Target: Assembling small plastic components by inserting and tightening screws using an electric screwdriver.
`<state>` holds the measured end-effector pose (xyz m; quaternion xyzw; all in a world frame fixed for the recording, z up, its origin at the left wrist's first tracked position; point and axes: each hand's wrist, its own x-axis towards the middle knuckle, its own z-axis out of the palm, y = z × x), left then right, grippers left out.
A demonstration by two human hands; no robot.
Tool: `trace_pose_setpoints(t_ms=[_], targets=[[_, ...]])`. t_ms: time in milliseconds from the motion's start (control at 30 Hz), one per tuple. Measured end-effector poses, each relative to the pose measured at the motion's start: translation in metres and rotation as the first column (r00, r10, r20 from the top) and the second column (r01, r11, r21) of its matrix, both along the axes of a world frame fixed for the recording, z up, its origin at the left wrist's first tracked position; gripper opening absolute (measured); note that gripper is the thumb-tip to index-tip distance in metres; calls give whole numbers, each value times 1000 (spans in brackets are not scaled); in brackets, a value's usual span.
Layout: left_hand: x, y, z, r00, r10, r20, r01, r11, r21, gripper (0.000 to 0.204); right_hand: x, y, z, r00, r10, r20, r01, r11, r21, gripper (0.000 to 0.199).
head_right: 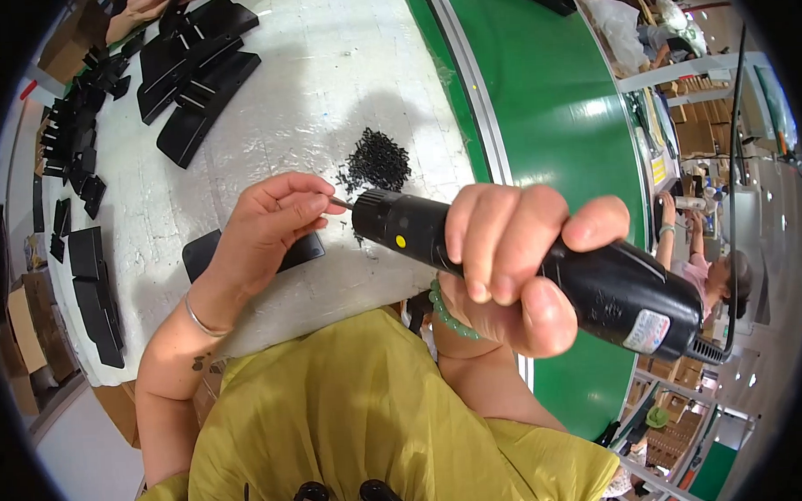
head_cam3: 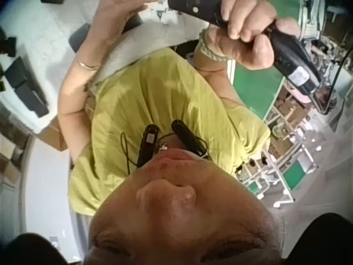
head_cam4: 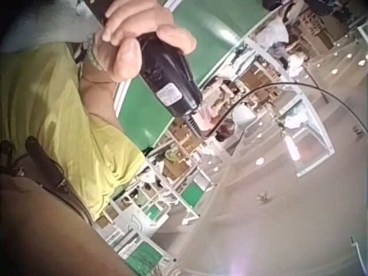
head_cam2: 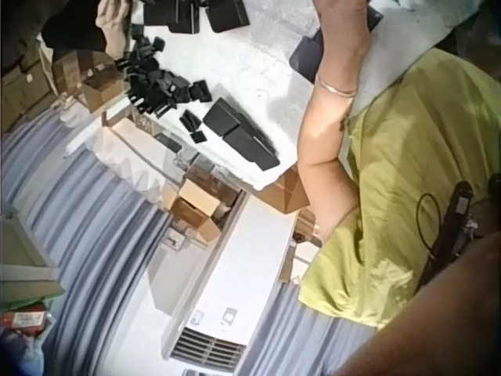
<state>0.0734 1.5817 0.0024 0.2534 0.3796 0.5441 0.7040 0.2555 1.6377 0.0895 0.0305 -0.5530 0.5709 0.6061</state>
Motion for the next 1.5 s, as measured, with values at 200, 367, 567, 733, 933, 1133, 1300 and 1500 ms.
trace_pose_setpoints(t_ms=[200,367,567,733,933,1133,1300,1500], targets=[[-7,-13,7,953,-11,303,52,991,-127,17,-14,-9,12,1000,17,-21,-18,1000,-14,31],[-10,-19,7,904,-46,426,77,995,-56,16,-22,-18,20,1000,-14,23,13,999,31,31],[-13,-44,-6,765,-45,642,46,999,14,21,-47,-32,21,996,31,-85,-20,991,133,31],[-42,-64,34,976,-184,121,203,963,-177,31,-53,-26,22,973,74,221,-93,992,80,30],[-83,-66,0,188,407,-894,-59,913,403,31,-69,-38,-9,913,235,334,-242,970,-21,34],[-72,-69,-19,26,348,-937,140,927,348,45,-73,-46,-9,805,309,506,-327,943,-55,31],[-69,-69,-33,139,389,-911,108,908,404,38,-76,-51,-17,803,293,520,-300,951,-72,29],[-68,-71,-31,179,355,-918,65,926,371,34,-87,-42,-19,733,386,560,-473,881,12,29]])
